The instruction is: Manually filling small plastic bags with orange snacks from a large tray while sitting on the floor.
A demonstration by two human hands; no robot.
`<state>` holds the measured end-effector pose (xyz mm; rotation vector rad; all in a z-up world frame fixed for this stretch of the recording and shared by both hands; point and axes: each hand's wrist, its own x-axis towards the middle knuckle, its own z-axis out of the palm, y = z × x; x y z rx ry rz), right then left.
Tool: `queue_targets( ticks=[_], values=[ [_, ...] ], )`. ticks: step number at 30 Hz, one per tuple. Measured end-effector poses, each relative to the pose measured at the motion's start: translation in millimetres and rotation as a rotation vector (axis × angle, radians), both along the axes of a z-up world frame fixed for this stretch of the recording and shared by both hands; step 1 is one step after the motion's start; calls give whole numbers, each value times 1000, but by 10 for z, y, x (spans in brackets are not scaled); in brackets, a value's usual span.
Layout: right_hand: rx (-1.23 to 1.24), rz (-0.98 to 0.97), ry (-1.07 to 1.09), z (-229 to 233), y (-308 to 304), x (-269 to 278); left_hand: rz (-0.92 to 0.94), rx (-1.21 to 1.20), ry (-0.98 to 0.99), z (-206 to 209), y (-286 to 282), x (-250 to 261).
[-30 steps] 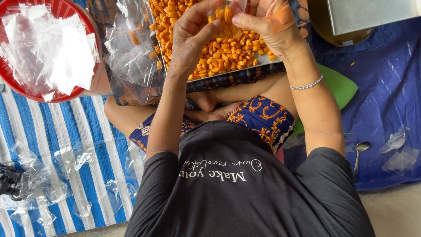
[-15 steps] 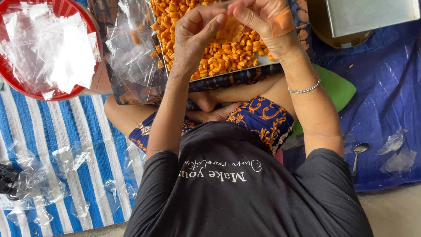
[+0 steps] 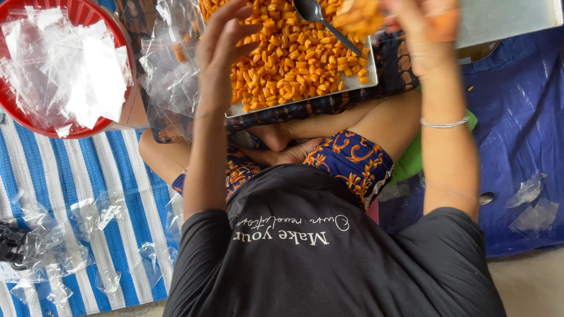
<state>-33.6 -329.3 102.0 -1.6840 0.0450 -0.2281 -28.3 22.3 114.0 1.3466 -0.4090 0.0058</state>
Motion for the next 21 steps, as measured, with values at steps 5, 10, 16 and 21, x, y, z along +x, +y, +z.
queue_targets(
  ticks=[5, 10, 16, 21],
  values=[
    [65, -421, 51, -650, -1475, 70, 228, 88, 24, -181, 736, -35],
    [35, -845, 232, -1204, -2306, 55, 387, 322, -77, -321, 1178, -4],
    [437, -957, 340, -1801, -2754, 6, 449, 487, -270, -667, 1218, 306],
    [337, -846, 402, -1694, -2416, -279, 557, 995, -308, -943, 1255, 424]
  ],
)
